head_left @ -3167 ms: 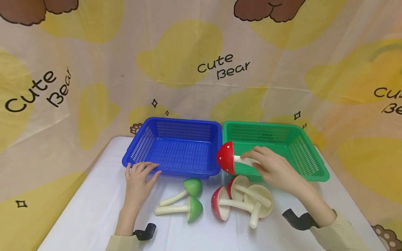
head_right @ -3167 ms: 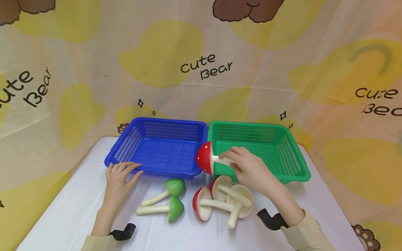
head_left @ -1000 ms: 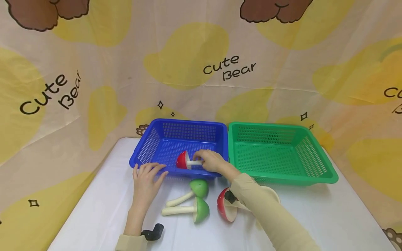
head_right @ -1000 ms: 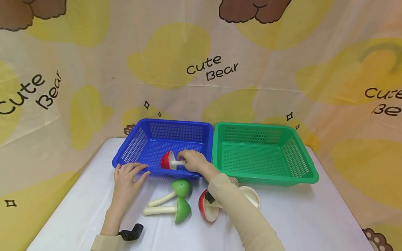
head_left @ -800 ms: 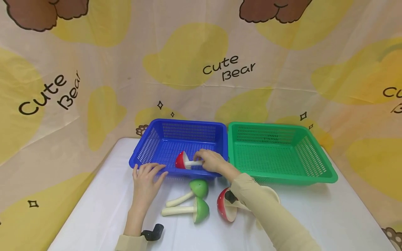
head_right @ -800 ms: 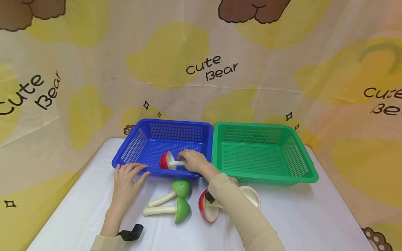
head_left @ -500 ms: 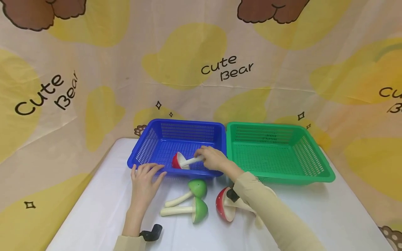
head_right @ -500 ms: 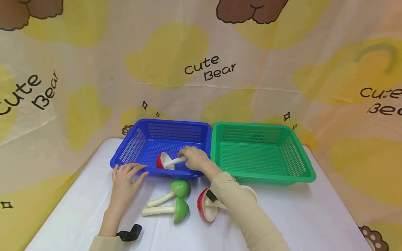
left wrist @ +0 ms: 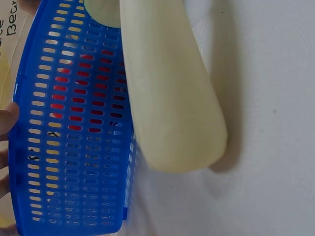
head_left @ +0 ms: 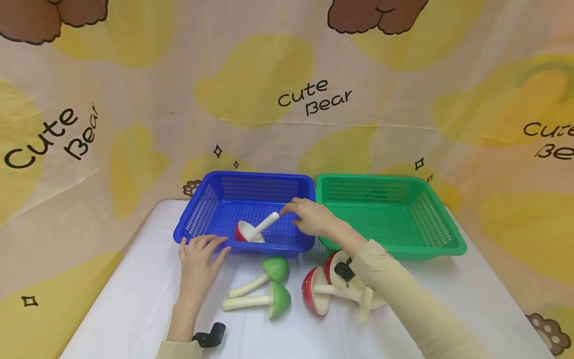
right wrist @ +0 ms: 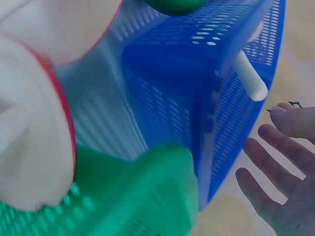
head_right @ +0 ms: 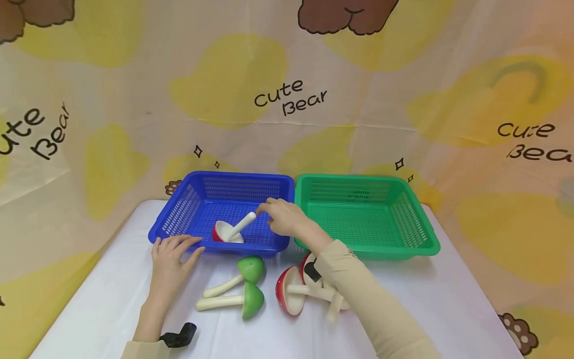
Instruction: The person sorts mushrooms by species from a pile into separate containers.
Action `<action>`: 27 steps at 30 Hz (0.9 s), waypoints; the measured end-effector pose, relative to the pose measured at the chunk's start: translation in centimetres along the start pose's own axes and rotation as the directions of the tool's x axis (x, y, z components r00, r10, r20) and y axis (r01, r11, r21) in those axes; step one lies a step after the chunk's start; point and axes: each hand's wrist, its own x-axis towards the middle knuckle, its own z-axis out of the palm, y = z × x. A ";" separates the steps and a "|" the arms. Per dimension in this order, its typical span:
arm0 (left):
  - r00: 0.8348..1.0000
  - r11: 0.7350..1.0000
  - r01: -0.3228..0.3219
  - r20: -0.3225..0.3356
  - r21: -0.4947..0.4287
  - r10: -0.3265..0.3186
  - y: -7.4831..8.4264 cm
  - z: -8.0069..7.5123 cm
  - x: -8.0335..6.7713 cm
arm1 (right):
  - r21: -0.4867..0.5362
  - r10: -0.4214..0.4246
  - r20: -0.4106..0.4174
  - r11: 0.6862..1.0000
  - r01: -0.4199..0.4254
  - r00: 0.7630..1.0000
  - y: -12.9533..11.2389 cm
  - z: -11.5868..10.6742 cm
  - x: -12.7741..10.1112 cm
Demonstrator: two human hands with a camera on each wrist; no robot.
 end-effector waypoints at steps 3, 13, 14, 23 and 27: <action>1.000 1.000 -0.003 0.000 -0.003 0.003 -0.1 0.0 0.0 | -0.022 -0.008 0.000 1.000 0.008 1.000 0.1 -0.7 -0.7; 1.000 1.000 0.003 0.005 -0.012 -0.003 -0.2 0.0 0.0 | -0.061 -0.020 -0.017 0.998 0.019 1.000 0.2 -2.7 -4.0; 1.000 1.000 0.004 0.004 -0.012 -0.004 -0.2 0.0 0.0 | -0.064 -0.023 -0.020 0.998 0.021 1.000 0.3 -2.8 -4.3; 1.000 1.000 0.005 0.000 -0.018 -0.005 -0.2 0.1 0.0 | -0.088 -0.067 -0.081 0.994 0.059 0.994 0.7 -3.1 -7.1; 1.000 1.000 0.006 0.002 -0.020 -0.006 -0.2 0.2 0.0 | -0.110 -0.085 -0.135 0.991 0.070 0.987 1.1 -2.8 -8.5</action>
